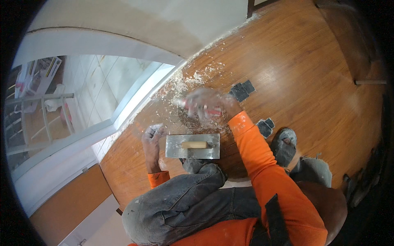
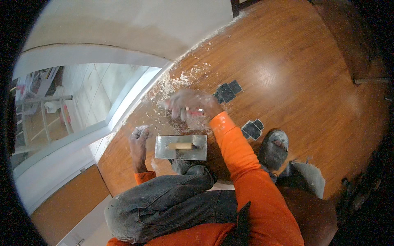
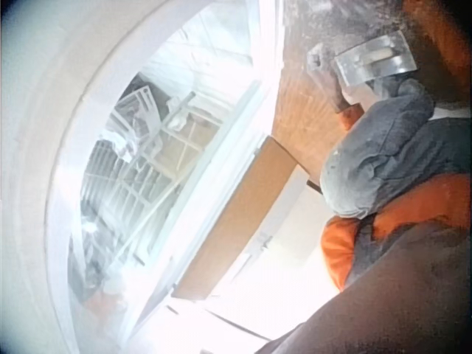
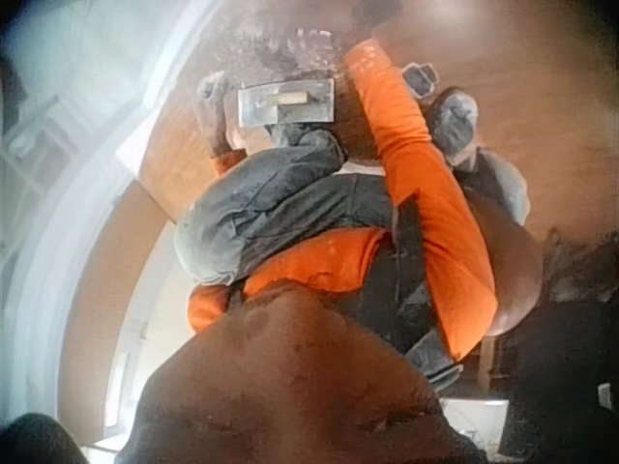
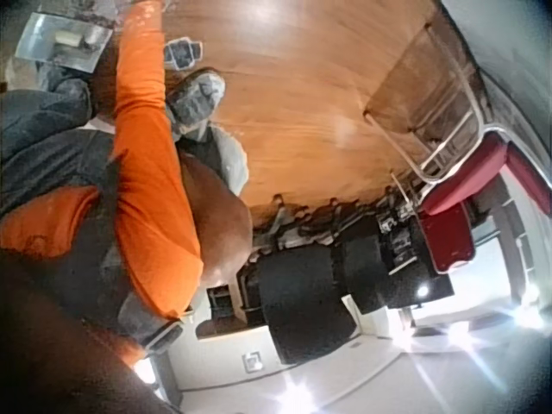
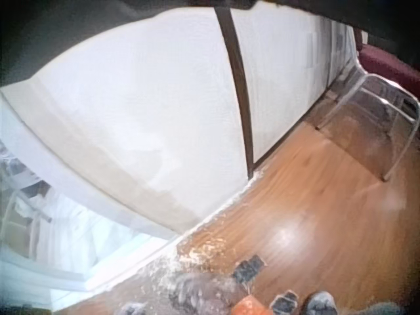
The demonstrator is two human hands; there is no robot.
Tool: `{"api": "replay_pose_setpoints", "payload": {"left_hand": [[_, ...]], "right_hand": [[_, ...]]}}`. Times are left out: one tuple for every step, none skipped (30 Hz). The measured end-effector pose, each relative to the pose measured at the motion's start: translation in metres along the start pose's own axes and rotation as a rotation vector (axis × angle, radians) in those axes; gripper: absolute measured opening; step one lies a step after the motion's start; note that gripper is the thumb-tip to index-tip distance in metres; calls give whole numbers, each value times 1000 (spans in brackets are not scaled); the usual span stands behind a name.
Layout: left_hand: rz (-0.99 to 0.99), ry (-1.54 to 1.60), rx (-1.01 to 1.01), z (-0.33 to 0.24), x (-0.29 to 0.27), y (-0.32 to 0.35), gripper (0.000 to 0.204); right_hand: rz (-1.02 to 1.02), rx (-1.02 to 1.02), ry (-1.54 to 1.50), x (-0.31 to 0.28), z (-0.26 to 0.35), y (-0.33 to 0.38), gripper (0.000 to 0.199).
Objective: The person sits on the floor and uses a small scraper to remove material from the base of a wall near a glass door. They hold a larger metal trowel in their left hand while scraping with their right hand. The person occasionally stands to scrape higher sections of the wall before returning to the floor.
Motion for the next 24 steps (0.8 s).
{"api": "replay_pose_setpoints", "payload": {"left_hand": [[-18, -21, 1, 1, -1, -2, 20], [-51, -43, 1, 5, -7, 0, 21], [-61, -13, -13, 10, -17, 1, 22], [-55, 24, -23, 14, -21, -1, 24], [-49, 61, -34, 18, -23, -2, 25], [-38, 59, -16, 15, -15, -5, 27], [-43, 52, 0, 8, -10, -4, 29], [-46, 45, 15, 2, -4, -3, 30], [-65, 57, 7, 0, -5, -1, 32], [-84, 70, -2, -1, -5, 0, 34], [-102, 84, -11, 0, -7, 2, 36], [-105, 74, -9, 6, -15, 4, 38], [-102, 64, -7, 13, -21, 4, 39], [-101, 55, -6, 21, -29, 6, 41], [-98, 41, 1, 23, -32, 7, 41], [-96, 28, 7, 25, -37, 9, 40], [-96, 14, 13, 27, -41, 11, 40], [-77, 27, 24, 28, -35, 6, 39], [-75, 37, 28, 31, -34, 5, 38], [-75, 44, 37, 32, -33, 4, 37], [-73, 20, 21, 31, -37, 5, 36], [-69, -4, 5, 28, -40, 7, 36], [-63, -26, -11, 26, -42, 9, 35], [-56, -28, -14, 22, -40, 10, 35]], "right_hand": [[-158, -15, -26, -18, -6, -1, 43], [-299, -33, -47, -27, -1, -4, 43], [-448, 14, -32, -23, 22, -4, 41], [-614, 63, -16, -26, 37, 1, 40], [-606, 45, 29, -37, 34, -8, 39], [-616, 29, 76, -58, 25, -14, 37], [-609, 13, 121, -63, 25, -19, 36], [-621, 57, 8, -67, 22, -21, 35], [-616, 101, -106, -62, 27, -26, 34], [-613, 133, -100, -57, 33, -28, 34], [-613, 164, -93, -54, 39, -29, 33], [-607, 178, 37, -49, 48, -25, 33], [-606, 191, 165, -46, 54, -21, 33], [-627, 193, 153, -43, 59, -23, 31], [-652, 194, 144, -42, 63, -23, 29], [-676, 194, 135, -42, 66, -24, 28], [-650, 184, 130, -53, 56, -34, 26], [-652, 174, 127, -83, 38, -37, 24], [-645, 178, 108, -92, 34, -39, 22], [-635, 177, 88, -99, 31, -40, 20], [-621, 187, 50, -94, 38, -41, 19], [-610, 196, 12, -88, 45, -42, 17], [-599, 181, -81, -82, 51, -43, 17], [-594, 168, -172, -76, 56, -40, 18]]}}
Point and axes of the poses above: each hand's wrist, its own y-axis away from the middle knuckle, its own x-axis out of the palm, z = x × y, the point moved 2 cm from there along -y, towards the middle knuckle, and after that the axes turned 2 degrees about x, right-handed, at the moved point
